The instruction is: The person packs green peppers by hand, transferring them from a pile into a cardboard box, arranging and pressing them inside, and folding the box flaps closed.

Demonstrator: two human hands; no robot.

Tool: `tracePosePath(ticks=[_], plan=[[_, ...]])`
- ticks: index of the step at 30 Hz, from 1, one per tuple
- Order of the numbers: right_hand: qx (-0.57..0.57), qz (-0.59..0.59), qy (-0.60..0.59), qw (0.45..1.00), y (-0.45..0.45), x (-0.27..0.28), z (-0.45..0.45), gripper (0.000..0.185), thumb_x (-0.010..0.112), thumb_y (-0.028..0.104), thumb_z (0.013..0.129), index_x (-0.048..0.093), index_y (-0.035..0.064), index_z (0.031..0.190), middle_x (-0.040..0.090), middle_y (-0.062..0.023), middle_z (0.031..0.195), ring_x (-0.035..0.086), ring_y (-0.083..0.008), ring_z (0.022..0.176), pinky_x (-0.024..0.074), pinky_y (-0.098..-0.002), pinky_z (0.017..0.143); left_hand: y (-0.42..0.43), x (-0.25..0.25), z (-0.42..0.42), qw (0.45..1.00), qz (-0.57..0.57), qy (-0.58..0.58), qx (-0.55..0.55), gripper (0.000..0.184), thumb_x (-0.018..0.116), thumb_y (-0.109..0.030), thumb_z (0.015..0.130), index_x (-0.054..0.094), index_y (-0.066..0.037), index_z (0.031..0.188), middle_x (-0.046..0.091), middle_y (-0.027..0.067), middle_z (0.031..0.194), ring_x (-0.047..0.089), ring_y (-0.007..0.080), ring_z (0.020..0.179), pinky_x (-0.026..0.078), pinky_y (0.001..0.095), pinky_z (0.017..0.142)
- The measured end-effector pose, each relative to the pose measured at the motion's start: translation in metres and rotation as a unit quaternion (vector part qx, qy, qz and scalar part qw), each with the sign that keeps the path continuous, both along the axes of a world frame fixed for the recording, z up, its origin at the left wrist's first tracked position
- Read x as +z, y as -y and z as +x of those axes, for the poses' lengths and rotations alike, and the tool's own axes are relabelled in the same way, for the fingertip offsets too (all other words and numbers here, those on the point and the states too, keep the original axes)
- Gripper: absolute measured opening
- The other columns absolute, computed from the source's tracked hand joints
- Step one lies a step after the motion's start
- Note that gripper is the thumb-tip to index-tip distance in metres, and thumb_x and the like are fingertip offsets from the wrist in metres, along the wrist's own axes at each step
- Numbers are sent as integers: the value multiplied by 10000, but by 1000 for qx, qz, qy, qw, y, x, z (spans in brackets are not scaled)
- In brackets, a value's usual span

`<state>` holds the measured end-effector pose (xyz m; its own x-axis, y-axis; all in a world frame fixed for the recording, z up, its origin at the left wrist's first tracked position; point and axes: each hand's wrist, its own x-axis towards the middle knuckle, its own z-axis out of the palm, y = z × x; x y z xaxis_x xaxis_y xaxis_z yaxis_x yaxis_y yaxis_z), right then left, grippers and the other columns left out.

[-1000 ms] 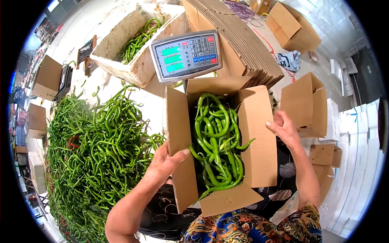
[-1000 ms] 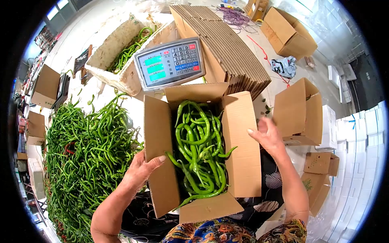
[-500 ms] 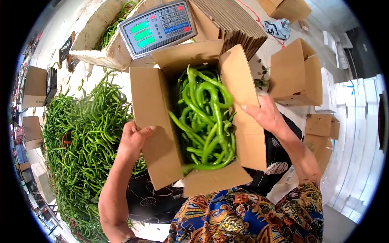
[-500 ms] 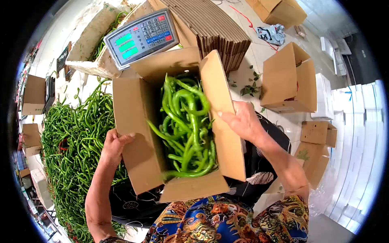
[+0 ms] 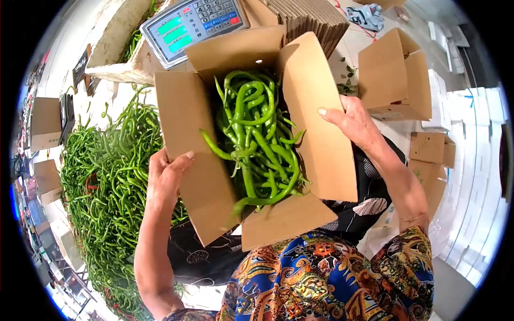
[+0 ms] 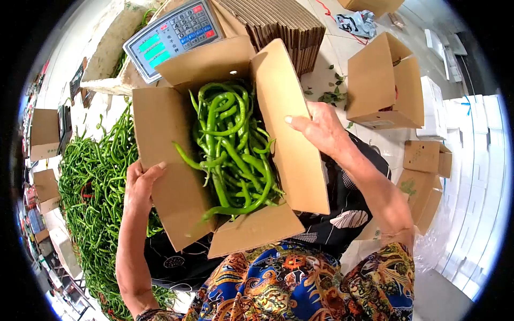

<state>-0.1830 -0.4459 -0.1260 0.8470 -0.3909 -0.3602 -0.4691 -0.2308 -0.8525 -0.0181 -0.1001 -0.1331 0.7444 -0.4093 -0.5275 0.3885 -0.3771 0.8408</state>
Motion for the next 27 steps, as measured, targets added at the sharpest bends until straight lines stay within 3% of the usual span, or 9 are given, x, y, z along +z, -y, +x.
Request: tracePosePath(ticks=[4,8,12,14,16,17,20,25,27], plan=[[-11,30,5,999,-8,27,-2,268,626,196,893,653,-33,1030,684,-33,827,620,-101,721,496,-290,658,5,31,-11,1000,-22,19,6,275,627,-130,887,638,41,1101,688,68,940,637,132,804,508,279,750],[20,-129,3,991,14,-19,5,326,641,255,873,658,-40,1010,695,-132,804,643,-187,699,508,-344,676,-1,-2,0,999,-1,-19,-39,262,632,-113,888,639,41,1100,689,73,958,643,148,828,514,287,782],[63,-185,-32,980,10,11,8,340,660,276,868,662,-40,991,695,-164,810,663,-209,729,519,-361,706,7,12,-11,999,-29,-20,30,268,646,-107,880,636,45,1101,693,88,973,648,154,862,515,285,813],[-6,-53,-52,997,0,13,6,311,665,249,871,666,-41,982,692,-180,807,683,-252,767,528,-381,741,6,28,-7,996,-1,-84,23,305,689,-137,862,637,42,1103,696,93,970,657,175,910,516,314,849],[22,-93,-58,994,6,-1,13,284,665,218,873,666,-42,989,688,-189,788,690,-303,777,532,-405,756,-9,-11,-4,999,46,-11,-21,332,697,-178,866,640,41,1109,701,90,981,654,183,909,511,327,848],[68,-236,-65,967,5,1,14,289,681,184,862,646,-27,1056,675,-183,855,667,-361,840,519,-432,802,-7,-16,3,995,43,-33,-86,358,697,-209,874,640,42,1123,706,94,996,650,178,910,504,326,844],[42,-355,84,930,-6,6,3,366,700,171,838,607,-24,1134,633,-194,995,618,-392,955,491,-454,865,-4,-10,1,994,-1,-4,-106,363,698,-223,887,641,48,1122,713,92,966,655,165,853,508,316,815],[162,-520,237,805,-51,26,16,475,790,33,695,645,42,1147,587,-122,1127,566,-286,1038,475,-392,895,-5,-12,2,995,-23,-33,-96,373,692,-261,901,646,58,1089,707,92,955,649,150,851,507,300,801],[259,-460,202,825,-70,16,28,357,777,123,733,681,51,1069,601,-99,1059,583,-258,982,476,-390,848,-5,-11,4,993,-5,-2,-114,408,664,-274,917,620,53,1159,690,89,1019,629,150,932,486,304,866]])
